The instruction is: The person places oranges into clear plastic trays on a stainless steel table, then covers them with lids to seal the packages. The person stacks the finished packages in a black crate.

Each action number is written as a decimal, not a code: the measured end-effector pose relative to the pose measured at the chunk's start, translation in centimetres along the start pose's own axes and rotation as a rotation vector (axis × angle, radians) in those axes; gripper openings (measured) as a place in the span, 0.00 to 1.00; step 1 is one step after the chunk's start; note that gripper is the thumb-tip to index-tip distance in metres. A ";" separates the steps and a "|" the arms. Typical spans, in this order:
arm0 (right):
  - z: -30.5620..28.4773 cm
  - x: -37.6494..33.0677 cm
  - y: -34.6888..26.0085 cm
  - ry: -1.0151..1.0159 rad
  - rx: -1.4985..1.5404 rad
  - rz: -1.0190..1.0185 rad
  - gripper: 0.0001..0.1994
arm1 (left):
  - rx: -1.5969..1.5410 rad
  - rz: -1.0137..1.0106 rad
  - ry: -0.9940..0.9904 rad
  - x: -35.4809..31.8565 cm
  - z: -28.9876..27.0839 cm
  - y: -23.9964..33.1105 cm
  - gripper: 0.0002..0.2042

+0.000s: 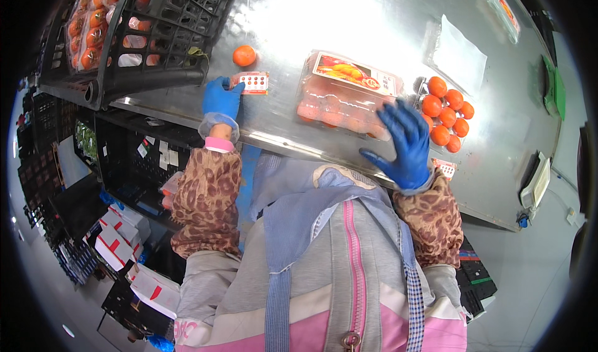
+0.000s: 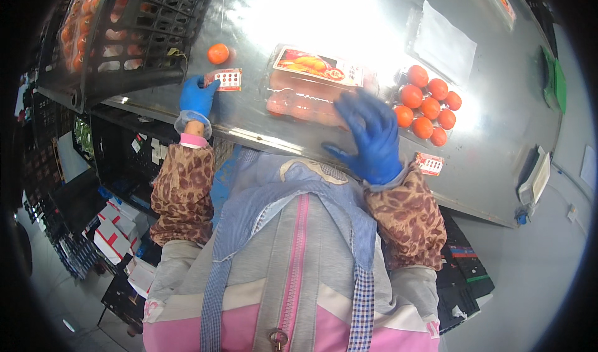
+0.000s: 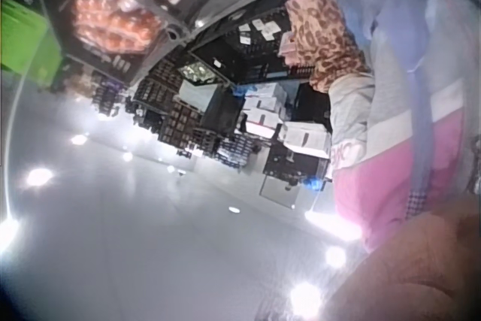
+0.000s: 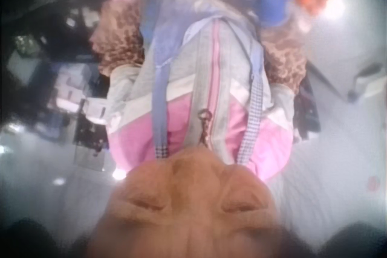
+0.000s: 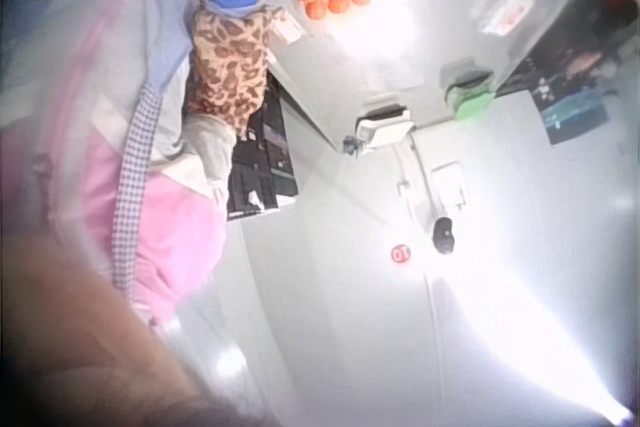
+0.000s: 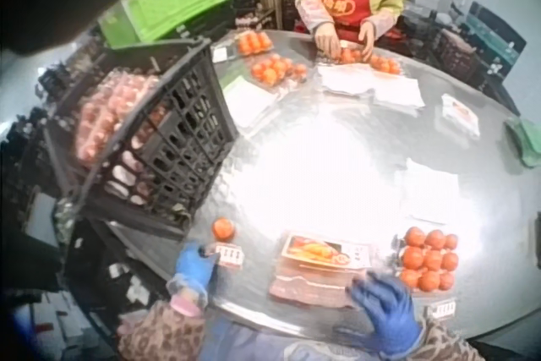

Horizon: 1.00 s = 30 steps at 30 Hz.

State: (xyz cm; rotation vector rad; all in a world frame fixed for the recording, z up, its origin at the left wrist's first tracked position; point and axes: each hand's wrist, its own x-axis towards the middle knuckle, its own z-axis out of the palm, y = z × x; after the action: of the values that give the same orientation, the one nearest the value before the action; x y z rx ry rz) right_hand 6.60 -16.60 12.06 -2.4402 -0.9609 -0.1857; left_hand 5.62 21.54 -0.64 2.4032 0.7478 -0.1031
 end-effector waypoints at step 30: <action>0.7 11.1 5.2 0.166 -0.267 -0.094 0.11 | -0.866 -0.161 -0.525 -11.5 -1.7 12.0 0.12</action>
State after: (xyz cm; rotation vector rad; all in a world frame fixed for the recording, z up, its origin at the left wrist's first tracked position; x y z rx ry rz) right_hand 18.28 -12.83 12.66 -2.5686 -1.0328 -0.5734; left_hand 2.23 9.07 9.93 1.4035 0.5667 -0.3738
